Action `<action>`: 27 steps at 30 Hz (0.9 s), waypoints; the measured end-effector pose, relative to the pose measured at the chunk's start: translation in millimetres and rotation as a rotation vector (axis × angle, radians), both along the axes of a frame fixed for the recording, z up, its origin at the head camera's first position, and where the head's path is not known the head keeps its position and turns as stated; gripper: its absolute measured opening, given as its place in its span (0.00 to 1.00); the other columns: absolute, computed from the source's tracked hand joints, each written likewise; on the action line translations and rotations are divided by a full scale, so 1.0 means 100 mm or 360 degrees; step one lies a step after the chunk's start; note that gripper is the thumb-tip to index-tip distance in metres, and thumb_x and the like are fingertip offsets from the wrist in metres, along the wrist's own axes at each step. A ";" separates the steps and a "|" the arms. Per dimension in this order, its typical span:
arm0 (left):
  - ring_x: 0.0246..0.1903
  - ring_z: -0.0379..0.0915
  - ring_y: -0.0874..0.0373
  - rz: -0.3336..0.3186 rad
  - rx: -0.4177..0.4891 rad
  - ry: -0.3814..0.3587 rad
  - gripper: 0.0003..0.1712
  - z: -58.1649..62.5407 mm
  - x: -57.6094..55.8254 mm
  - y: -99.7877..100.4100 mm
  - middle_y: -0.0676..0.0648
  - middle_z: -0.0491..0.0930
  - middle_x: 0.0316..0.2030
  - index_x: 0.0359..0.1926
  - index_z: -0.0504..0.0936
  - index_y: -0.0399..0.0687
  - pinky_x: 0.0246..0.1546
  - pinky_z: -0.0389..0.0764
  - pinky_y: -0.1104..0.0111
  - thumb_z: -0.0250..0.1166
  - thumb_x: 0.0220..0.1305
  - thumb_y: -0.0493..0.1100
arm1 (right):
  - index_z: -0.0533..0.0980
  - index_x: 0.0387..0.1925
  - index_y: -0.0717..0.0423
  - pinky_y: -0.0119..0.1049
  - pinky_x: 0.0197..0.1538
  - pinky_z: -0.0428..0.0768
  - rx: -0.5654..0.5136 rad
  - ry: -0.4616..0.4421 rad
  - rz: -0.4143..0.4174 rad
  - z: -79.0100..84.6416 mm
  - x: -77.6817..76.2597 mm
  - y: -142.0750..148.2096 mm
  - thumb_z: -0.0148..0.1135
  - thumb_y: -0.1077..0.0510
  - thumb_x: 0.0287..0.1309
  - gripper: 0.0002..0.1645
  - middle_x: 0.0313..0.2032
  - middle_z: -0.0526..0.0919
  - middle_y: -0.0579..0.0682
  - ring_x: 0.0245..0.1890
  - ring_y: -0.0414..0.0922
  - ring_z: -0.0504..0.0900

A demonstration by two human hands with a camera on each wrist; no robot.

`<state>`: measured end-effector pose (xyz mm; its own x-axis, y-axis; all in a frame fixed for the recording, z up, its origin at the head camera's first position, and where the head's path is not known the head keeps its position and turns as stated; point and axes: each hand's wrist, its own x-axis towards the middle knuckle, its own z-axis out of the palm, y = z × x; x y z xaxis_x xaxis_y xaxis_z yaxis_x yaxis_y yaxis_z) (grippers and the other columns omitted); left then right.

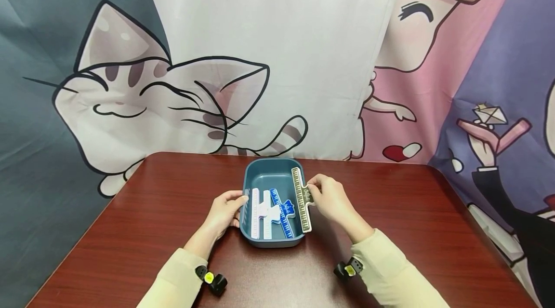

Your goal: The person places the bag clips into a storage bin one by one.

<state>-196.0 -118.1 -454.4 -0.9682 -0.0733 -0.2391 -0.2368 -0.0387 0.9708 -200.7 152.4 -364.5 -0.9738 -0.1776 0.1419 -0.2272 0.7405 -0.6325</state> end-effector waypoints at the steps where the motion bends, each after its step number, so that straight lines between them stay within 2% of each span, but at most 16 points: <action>1: 0.10 0.66 0.64 0.0000 -0.0003 0.0003 0.25 0.00 0.00 0.00 0.49 0.73 0.18 0.55 0.72 0.35 0.08 0.71 0.74 0.64 0.58 0.42 | 0.79 0.37 0.57 0.35 0.35 0.75 -0.0011 -0.0011 0.0000 0.00 0.00 -0.01 0.54 0.59 0.62 0.08 0.31 0.83 0.51 0.28 0.42 0.77; 9: 0.10 0.66 0.64 -0.0018 0.0010 -0.0006 0.26 0.06 0.02 0.00 0.49 0.74 0.19 0.57 0.71 0.33 0.08 0.71 0.74 0.63 0.60 0.41 | 0.78 0.38 0.59 0.33 0.32 0.78 -0.0101 -0.0082 0.0021 -0.01 -0.05 -0.04 0.54 0.60 0.63 0.08 0.29 0.83 0.52 0.24 0.40 0.81; 16: 0.11 0.66 0.64 -0.0037 -0.0009 -0.0002 0.26 0.34 0.17 0.04 0.49 0.72 0.18 0.57 0.69 0.29 0.10 0.72 0.75 0.61 0.61 0.39 | 0.78 0.38 0.61 0.32 0.29 0.78 -0.0136 -0.0094 0.0052 0.01 -0.08 -0.08 0.55 0.61 0.63 0.08 0.30 0.83 0.54 0.25 0.41 0.81; 19: 0.11 0.66 0.65 -0.0038 -0.0011 -0.0006 0.26 0.37 0.20 0.05 0.49 0.72 0.19 0.57 0.69 0.29 0.10 0.72 0.75 0.61 0.61 0.39 | 0.78 0.38 0.61 0.32 0.28 0.78 -0.0131 -0.0112 0.0049 0.00 -0.10 -0.11 0.55 0.61 0.63 0.08 0.30 0.83 0.53 0.25 0.41 0.81; 22: 0.11 0.66 0.64 -0.0042 -0.0005 0.0004 0.26 0.34 0.18 0.04 0.49 0.73 0.19 0.57 0.69 0.29 0.10 0.72 0.75 0.61 0.61 0.39 | 0.79 0.38 0.60 0.32 0.27 0.78 -0.0132 -0.0116 0.0059 -0.01 -0.12 -0.13 0.55 0.61 0.62 0.08 0.30 0.83 0.53 0.25 0.41 0.81; 27: 0.10 0.67 0.64 -0.0033 -0.0001 0.0005 0.26 0.14 0.07 0.01 0.49 0.73 0.19 0.57 0.70 0.32 0.08 0.72 0.74 0.62 0.60 0.41 | 0.79 0.37 0.61 0.31 0.26 0.79 -0.0105 -0.0075 0.0093 -0.02 -0.13 -0.16 0.56 0.62 0.61 0.08 0.30 0.83 0.54 0.25 0.41 0.81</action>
